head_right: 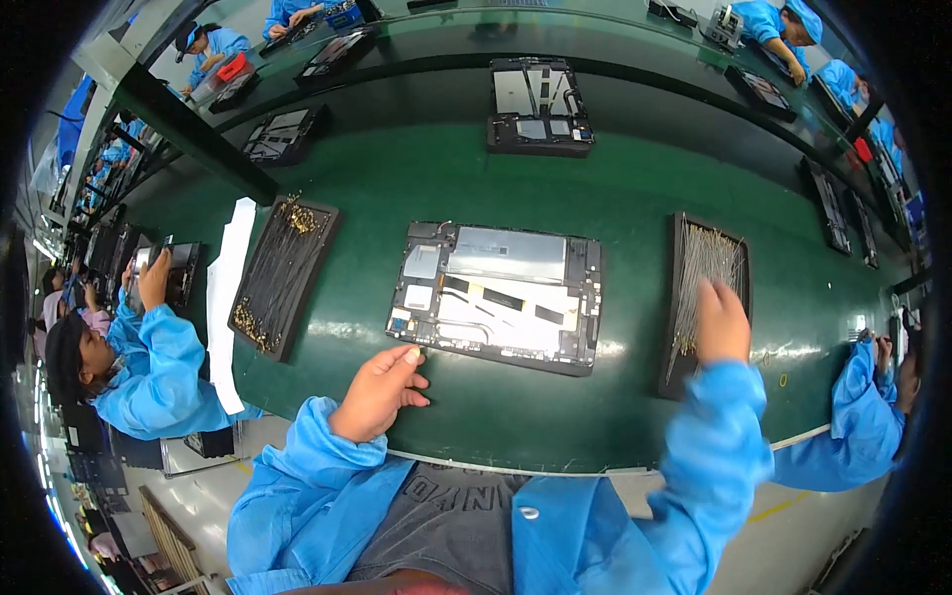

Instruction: The person installs internal components into a tablet chassis by hand, taking them from a component tray and securing them with adhesive tape applied using an adhesive applicator.

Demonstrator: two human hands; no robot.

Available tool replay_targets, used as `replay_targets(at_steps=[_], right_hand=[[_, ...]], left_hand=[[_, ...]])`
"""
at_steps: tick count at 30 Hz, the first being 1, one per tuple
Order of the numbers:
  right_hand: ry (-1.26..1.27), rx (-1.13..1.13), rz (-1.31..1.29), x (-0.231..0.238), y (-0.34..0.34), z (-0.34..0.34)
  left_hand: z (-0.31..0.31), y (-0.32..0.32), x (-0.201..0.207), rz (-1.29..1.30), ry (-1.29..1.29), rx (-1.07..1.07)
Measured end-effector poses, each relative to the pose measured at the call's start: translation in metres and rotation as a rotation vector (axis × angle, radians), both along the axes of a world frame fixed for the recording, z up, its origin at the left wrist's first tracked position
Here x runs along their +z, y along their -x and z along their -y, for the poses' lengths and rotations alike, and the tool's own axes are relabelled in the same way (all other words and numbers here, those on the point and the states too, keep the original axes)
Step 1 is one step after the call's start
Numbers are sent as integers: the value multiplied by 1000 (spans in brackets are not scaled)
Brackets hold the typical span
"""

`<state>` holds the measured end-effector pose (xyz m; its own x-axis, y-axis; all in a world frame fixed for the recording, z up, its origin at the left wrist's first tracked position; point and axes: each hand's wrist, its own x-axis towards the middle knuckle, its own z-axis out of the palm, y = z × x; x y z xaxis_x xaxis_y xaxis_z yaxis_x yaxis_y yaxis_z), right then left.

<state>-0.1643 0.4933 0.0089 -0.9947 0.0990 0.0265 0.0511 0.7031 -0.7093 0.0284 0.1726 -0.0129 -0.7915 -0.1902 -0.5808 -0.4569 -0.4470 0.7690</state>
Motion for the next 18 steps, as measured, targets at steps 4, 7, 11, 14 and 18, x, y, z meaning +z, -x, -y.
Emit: replay_targets(at_steps=[4, 7, 11, 14, 18], right_hand=[[-448, -20, 190, -6, -70, -40], [-521, -29, 229, -16, -84, -40], [-485, -180, 199, -17, -83, -29], [-551, -186, 107, -19, -75, -20], [-563, -124, 183, -25, -64, -33]], left_hand=[[2, 2, 0, 29, -4, -40], [-2, 7, 3, 69, 55, -124], [-6, 5, 1, 58, 110, -181], [-9, 2, 3, 32, 134, -200], [-11, 0, 5, 7, 205, -168]])
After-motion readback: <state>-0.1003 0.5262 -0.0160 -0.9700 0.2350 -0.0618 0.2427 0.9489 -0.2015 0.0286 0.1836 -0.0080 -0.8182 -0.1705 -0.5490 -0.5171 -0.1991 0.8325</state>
